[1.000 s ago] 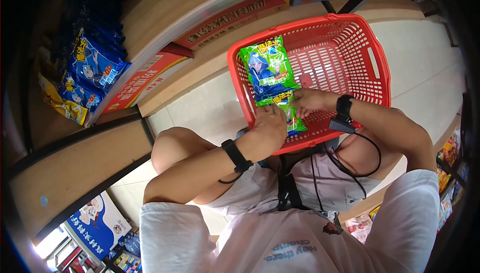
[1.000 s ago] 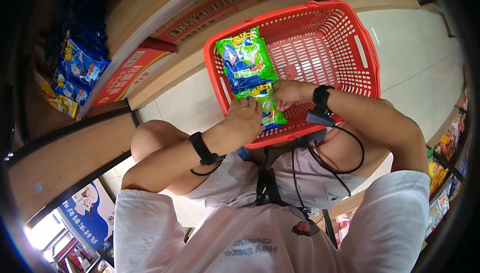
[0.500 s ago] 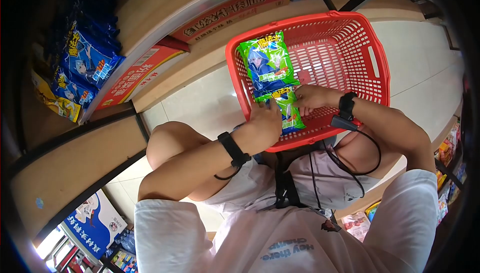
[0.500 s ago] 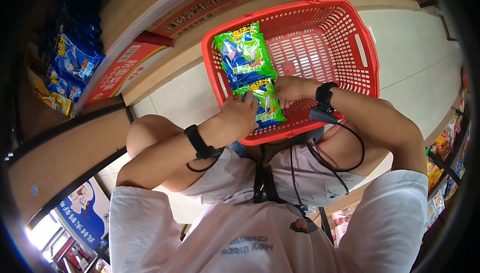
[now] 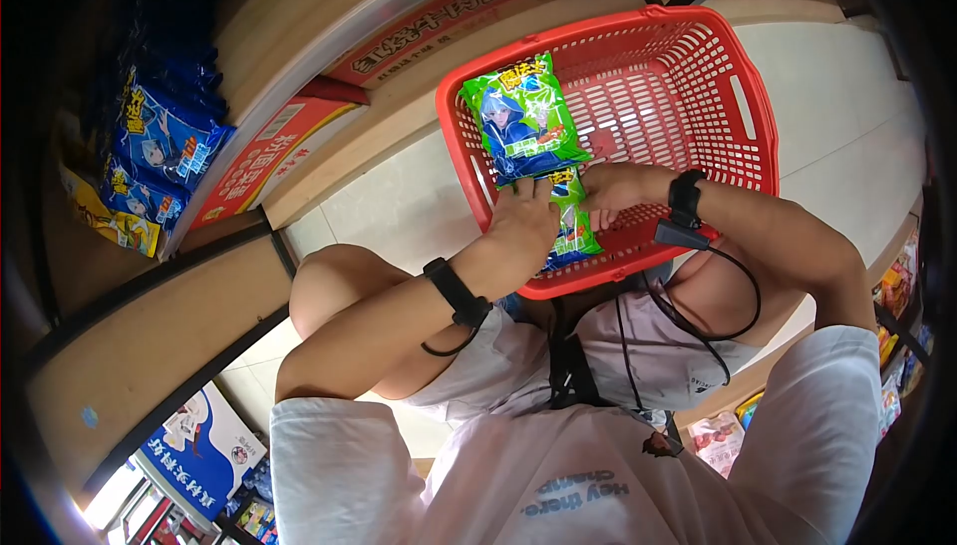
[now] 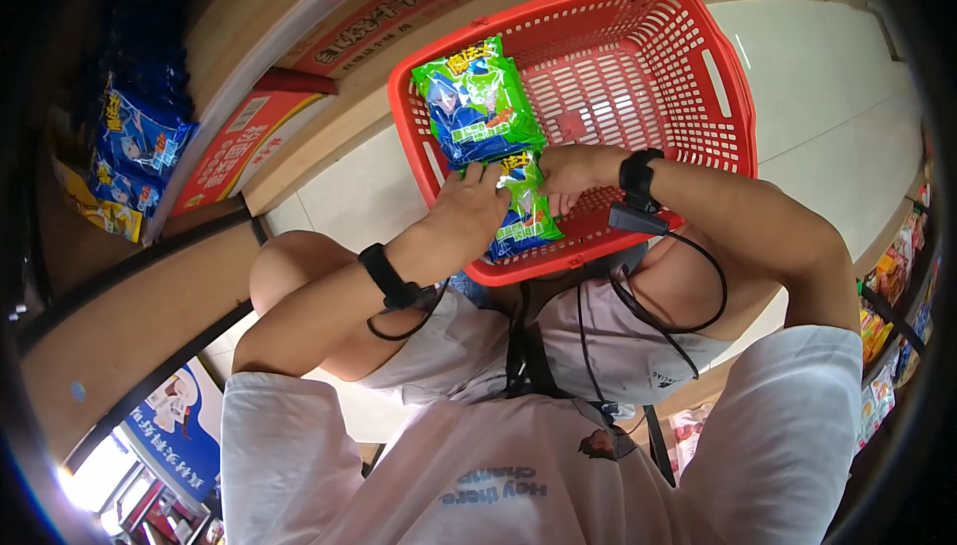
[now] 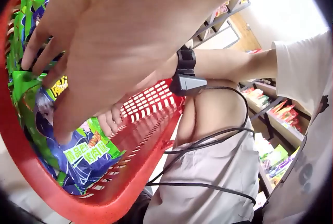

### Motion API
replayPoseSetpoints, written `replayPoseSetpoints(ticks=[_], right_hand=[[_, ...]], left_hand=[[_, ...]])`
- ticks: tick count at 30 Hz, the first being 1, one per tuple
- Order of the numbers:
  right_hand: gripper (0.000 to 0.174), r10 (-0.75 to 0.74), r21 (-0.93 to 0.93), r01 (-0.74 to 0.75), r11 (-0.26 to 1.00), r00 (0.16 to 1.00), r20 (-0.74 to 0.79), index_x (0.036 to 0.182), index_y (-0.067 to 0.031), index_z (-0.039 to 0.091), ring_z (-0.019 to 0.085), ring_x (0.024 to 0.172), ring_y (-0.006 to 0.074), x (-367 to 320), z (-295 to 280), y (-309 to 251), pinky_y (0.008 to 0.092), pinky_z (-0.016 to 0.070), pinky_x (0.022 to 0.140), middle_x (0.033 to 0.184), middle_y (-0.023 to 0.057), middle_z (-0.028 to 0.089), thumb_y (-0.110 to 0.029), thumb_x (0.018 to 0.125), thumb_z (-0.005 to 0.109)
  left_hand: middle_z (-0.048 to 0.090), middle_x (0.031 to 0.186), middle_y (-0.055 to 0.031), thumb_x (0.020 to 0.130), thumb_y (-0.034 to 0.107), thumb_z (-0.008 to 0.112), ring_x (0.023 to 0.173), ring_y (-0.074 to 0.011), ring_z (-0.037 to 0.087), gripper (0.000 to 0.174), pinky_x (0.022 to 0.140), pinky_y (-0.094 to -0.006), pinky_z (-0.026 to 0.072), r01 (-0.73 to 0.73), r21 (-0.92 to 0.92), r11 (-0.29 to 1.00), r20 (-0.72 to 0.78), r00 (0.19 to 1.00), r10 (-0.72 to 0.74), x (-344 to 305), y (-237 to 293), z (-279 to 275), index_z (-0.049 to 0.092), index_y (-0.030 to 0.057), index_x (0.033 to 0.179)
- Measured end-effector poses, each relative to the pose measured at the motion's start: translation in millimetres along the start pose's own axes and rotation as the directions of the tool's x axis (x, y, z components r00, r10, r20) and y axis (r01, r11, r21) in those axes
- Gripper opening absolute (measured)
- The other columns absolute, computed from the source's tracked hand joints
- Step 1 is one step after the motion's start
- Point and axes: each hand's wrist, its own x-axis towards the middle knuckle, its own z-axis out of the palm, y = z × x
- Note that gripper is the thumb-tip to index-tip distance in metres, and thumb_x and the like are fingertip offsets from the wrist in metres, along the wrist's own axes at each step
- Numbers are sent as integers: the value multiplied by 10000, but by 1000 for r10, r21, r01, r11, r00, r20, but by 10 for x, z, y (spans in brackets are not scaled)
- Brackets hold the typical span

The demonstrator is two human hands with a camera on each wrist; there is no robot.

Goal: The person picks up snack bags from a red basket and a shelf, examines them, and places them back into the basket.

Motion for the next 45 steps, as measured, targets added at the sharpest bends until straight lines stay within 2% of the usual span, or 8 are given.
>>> replayPoseSetpoints(ticks=[7, 15, 23, 32, 35, 40, 42, 45], right_hand=[[407, 163, -383, -145, 912, 986, 17, 1066, 66, 654, 722, 744, 209, -212, -7, -365, 321, 587, 651, 882, 163, 742, -315, 949, 574], [340, -141, -119, 155, 981, 983, 118, 1096, 6, 629, 688, 807, 179, -33, 150, -155, 313, 538, 665, 925, 103, 703, -189, 828, 702], [293, -283, -382, 325, 865, 945, 163, 957, 5, 686, 647, 791, 262, 9, 189, -146, 375, 500, 744, 848, 141, 687, -236, 800, 628], [281, -179, 90, 155, 984, 897, 405, 1068, 17, 659, 694, 890, 195, -603, 106, -895, 294, 548, 818, 964, 117, 712, -212, 925, 585], [239, -332, 223, 275, 935, 901, 281, 1023, 20, 651, 690, 875, 192, -676, 83, -961, 295, 546, 801, 926, 113, 701, -197, 952, 580], [212, -442, 416, 412, 810, 897, -28, 885, -9, 617, 659, 814, 176, -907, 66, -1293, 309, 517, 761, 850, 97, 665, -186, 988, 563], [197, -541, 370, 540, 756, 834, -110, 887, -16, 603, 651, 800, 180, -922, -64, -1354, 308, 507, 763, 859, 96, 664, -184, 984, 566], [223, -596, 415, 685, 599, 727, -339, 837, -33, 590, 615, 823, 201, -1032, -56, -1583, 322, 474, 781, 860, 104, 639, -190, 987, 544]], left_hand=[[614, 1013, -165, 792, 46, 616, 1012, -315, 587, 205, 841, -411, 505, -177, -190, 966, -28, 984, 175, -3, -13, 111, 667, 5, 987], [646, 983, -173, 781, 35, 636, 986, -330, 621, 152, 843, -405, 519, -149, -272, 951, 112, 976, 185, 87, -115, 235, 684, 8, 923], [692, 839, -177, 720, 58, 704, 858, -336, 687, 87, 727, -430, 561, -128, -277, 952, 104, 981, 162, 187, -119, 424, 719, 19, 796], [686, 751, -167, 801, 404, 739, 761, -280, 685, 434, 680, -398, 520, -188, -718, 670, 162, 891, 424, 89, -287, -665, 692, -27, 776], [686, 749, -124, 874, 381, 704, 761, -201, 683, 412, 672, -359, 518, -48, -649, 759, 286, 909, 302, -53, -517, -1194, 686, -26, 813], [710, 871, -75, 983, 225, 614, 858, -149, 677, 252, 741, -308, 526, -318, -874, 367, -325, 945, 43, -320, -1078, -1547, 672, 4, 876], [711, 868, -83, 979, 217, 621, 855, -140, 664, 253, 792, -296, 519, -468, -880, 82, -474, 854, -214, -531, -1208, -1741, 650, 32, 808], [710, 863, -93, 993, 241, 598, 848, -141, 648, 292, 873, -317, 489, -644, -750, 149, -599, 567, -566, -777, -1554, -1895, 626, 53, 772]])
